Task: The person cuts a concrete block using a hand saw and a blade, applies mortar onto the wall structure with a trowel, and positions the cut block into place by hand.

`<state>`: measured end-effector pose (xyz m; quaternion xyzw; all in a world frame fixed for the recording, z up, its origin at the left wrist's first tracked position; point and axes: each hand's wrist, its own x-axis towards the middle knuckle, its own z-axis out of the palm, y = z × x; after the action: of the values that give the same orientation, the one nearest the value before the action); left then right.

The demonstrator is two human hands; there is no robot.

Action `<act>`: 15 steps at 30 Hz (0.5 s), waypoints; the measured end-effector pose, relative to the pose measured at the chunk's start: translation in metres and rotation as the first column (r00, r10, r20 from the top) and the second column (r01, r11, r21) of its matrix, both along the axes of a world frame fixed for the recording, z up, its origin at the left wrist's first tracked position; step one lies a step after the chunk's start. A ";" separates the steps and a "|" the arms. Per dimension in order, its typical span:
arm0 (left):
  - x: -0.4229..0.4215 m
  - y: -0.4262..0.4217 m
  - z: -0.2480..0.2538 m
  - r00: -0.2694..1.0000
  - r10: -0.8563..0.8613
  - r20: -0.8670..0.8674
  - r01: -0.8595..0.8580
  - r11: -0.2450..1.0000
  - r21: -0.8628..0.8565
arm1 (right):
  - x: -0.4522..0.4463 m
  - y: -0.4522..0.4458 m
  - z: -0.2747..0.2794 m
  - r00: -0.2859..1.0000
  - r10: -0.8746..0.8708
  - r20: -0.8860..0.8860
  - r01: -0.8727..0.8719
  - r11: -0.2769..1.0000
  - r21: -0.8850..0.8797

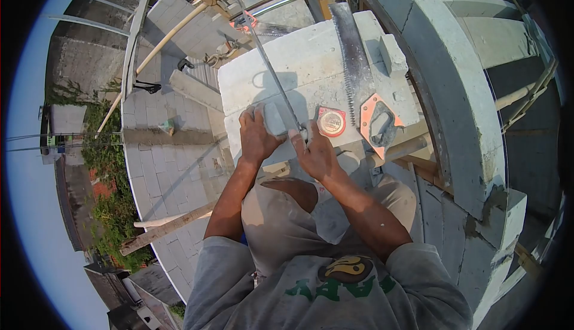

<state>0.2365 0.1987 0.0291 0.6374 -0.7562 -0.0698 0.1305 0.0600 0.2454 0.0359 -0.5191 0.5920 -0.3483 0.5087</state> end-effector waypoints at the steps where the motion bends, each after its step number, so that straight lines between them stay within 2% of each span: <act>1: 0.000 0.000 0.001 1.000 -0.001 0.009 0.001 1.000 -0.005 | 0.004 0.000 0.000 1.000 0.008 0.005 -0.009 1.000 0.014; 2: 0.001 0.001 0.002 1.000 0.001 0.014 -0.001 1.000 0.007 | 0.006 -0.001 0.000 1.000 0.018 0.008 -0.018 1.000 0.024; 5: 0.001 0.001 0.002 1.000 -0.006 0.017 0.006 1.000 0.014 | 0.019 0.007 -0.053 0.976 0.061 -0.209 -0.054 0.998 0.038; 8: 0.004 -0.005 0.001 0.999 -0.024 0.037 0.024 1.000 -0.001 | 0.005 0.012 -0.045 0.995 0.073 -0.066 -0.072 0.997 0.017; 11: 0.003 0.002 0.000 0.999 0.001 0.039 -0.002 1.000 0.027 | 0.000 0.004 0.009 0.997 0.030 0.073 -0.036 0.996 0.085; 15: 0.005 -0.001 -0.003 0.999 -0.013 0.034 0.014 1.000 -0.024 | 0.011 0.000 0.007 1.000 0.004 -0.011 -0.004 1.000 -0.003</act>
<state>0.2416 0.1978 0.0265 0.6317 -0.7634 -0.0506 0.1249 0.0708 0.2456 0.0426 -0.5232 0.5932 -0.3453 0.5051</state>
